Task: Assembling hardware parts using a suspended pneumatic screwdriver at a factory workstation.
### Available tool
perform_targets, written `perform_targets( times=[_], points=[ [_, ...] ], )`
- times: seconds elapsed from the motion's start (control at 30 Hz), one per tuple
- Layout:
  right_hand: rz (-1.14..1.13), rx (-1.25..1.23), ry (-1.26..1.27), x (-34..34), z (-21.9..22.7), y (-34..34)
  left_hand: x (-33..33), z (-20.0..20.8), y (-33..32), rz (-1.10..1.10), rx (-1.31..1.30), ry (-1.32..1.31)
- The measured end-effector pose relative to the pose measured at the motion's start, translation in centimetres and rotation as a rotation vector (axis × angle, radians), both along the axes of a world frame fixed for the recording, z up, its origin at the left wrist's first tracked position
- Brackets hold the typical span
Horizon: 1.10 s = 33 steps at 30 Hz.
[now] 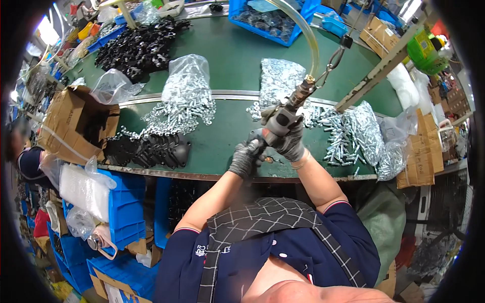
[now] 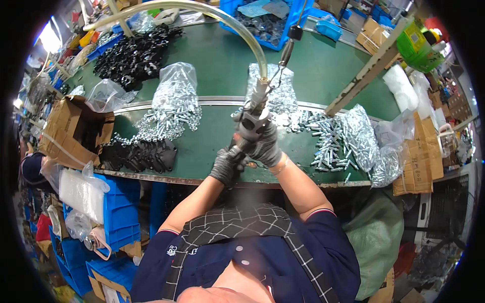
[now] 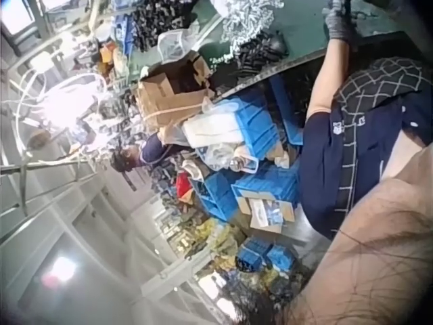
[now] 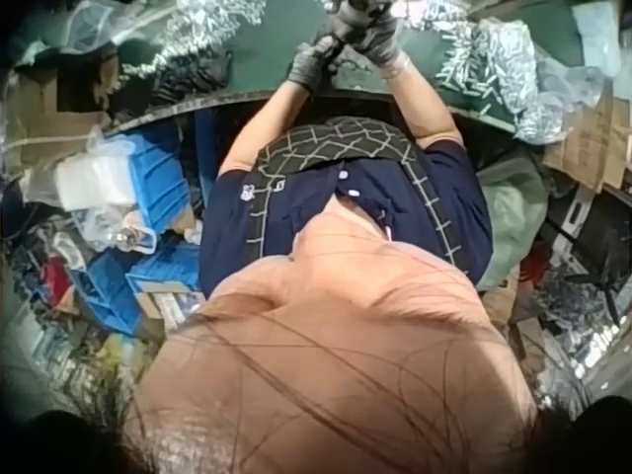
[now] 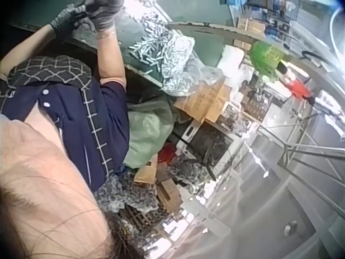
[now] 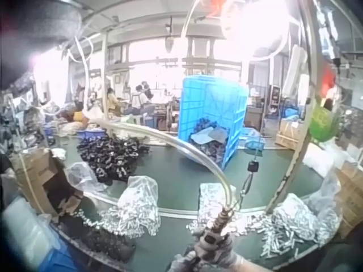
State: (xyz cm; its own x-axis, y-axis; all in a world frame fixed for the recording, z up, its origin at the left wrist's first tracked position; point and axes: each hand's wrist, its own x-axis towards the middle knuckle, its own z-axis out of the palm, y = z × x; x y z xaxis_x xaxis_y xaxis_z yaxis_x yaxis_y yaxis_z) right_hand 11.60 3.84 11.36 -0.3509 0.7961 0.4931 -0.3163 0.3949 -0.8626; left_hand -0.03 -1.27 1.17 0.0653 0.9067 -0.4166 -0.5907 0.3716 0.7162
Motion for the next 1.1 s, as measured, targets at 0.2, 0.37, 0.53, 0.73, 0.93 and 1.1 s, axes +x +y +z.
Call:
perform_targets(
  times=[0.2, 0.37, 0.53, 0.73, 0.93, 1.1],
  points=[
    [0.189, -0.388, 0.395, 2.5, 3.1, 0.0, -6.1, 3.9, -3.8, -0.179, 0.068, 0.227],
    [-0.182, 0.018, 0.105, 4.5, 2.6, 3.4, -19.0, 8.4, -9.5, -0.399, 0.169, 0.997],
    [1.029, -0.335, 0.735, 6.1, -1.7, 11.5, -16.5, 6.7, -5.7, -0.327, -0.227, 2.172],
    [-0.442, 0.646, -0.78, 9.5, 0.8, 10.4, -18.0, 2.9, -3.8, -0.548, -0.369, 2.239],
    [-0.252, 0.106, -1.894, 18.0, -2.4, 10.8, -16.9, 5.3, -1.4, -0.74, -0.341, 2.125],
    [-0.497, 0.356, -1.906, 20.4, -7.4, 11.3, -17.1, 4.5, -1.7, -0.698, -0.243, 2.22]
  ],
)
